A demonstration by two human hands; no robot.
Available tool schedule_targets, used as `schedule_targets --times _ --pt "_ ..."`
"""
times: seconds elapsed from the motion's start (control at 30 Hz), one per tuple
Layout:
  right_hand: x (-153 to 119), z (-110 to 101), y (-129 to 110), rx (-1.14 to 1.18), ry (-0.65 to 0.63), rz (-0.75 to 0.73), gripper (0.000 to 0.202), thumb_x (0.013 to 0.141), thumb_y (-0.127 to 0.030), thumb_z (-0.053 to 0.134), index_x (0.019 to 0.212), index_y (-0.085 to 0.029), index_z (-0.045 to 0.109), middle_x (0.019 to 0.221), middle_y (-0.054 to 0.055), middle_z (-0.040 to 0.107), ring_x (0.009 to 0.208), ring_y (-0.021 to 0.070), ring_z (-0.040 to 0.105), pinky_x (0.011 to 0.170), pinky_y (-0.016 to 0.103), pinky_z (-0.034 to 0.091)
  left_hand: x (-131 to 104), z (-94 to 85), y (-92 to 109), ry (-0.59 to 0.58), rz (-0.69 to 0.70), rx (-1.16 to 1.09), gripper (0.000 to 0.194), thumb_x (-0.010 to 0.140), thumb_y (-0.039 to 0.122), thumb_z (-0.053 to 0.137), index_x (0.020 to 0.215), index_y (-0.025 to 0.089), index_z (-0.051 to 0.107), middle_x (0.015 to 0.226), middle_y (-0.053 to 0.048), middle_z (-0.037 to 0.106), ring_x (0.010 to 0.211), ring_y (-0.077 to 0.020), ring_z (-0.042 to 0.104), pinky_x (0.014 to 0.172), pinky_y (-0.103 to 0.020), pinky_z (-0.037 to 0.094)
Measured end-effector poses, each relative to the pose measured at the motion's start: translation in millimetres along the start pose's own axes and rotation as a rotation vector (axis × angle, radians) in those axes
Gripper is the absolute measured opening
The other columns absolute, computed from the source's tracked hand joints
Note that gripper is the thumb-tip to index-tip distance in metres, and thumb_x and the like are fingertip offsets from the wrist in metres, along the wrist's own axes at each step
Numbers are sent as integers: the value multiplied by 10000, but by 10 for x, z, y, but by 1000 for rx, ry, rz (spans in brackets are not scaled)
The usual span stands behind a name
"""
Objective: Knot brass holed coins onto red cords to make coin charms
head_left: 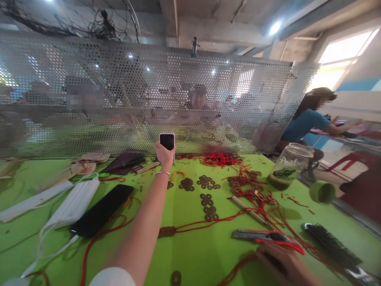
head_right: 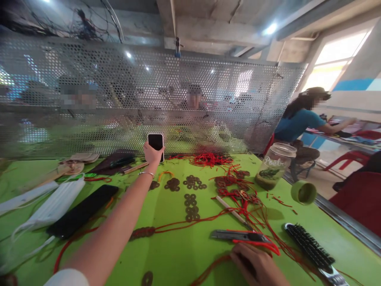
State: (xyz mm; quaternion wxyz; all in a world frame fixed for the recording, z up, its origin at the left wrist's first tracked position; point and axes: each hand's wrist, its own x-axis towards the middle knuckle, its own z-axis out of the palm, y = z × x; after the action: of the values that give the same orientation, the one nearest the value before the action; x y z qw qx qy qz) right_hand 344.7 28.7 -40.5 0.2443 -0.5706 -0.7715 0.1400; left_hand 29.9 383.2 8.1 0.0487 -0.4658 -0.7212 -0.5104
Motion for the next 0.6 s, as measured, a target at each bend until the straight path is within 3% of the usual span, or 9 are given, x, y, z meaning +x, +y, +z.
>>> schedule_targets --times 0.17,0.3,0.37,0.5,0.53,0.6 --pt "42 6 52 -24 19 12 277 913 -343 440 783 -224 654 731 16 688 643 151 645 607 239 524 -8 -318 182 -152 81 31 393 894 317 571 1249 162 506 1303 -114 503 1146 -274 526 943 -511 449" --pt "36 -37 89 -70 50 -36 281 906 -343 436 845 -211 677 820 45 712 711 173 662 659 276 537 -90 -847 298 -403 293 40 506 849 298 630 1292 107 478 1377 -173 447 1261 -314 440 1044 -522 361" --pt "7 -60 96 -71 42 -56 276 905 -325 436 856 -202 678 856 56 718 744 179 670 686 287 542 -244 -1277 237 -571 445 17 488 845 260 623 1284 91 497 1368 -174 476 1270 -273 451 1072 -423 367" --pt "-83 -79 107 -61 48 -38 262 895 -349 466 845 -196 672 818 51 714 705 189 668 658 298 547 -857 -2417 -189 -892 727 -21 342 844 234 587 1184 267 605 1391 2 500 1239 -208 502 1098 -383 357" --pt "-104 -80 106 -61 51 -32 256 891 -354 473 840 -199 670 806 48 712 690 191 667 647 298 546 -1052 -2699 -331 -1000 830 -5 385 896 236 500 1278 276 533 1440 0 443 1257 -207 487 1102 -402 352" --pt "-134 -83 94 -58 31 -27 240 894 -335 471 837 -209 667 812 44 712 694 190 668 648 286 541 -1431 -3176 -606 -1139 903 56 471 937 240 421 1402 300 379 1496 -5 363 1279 -196 470 1093 -386 371"
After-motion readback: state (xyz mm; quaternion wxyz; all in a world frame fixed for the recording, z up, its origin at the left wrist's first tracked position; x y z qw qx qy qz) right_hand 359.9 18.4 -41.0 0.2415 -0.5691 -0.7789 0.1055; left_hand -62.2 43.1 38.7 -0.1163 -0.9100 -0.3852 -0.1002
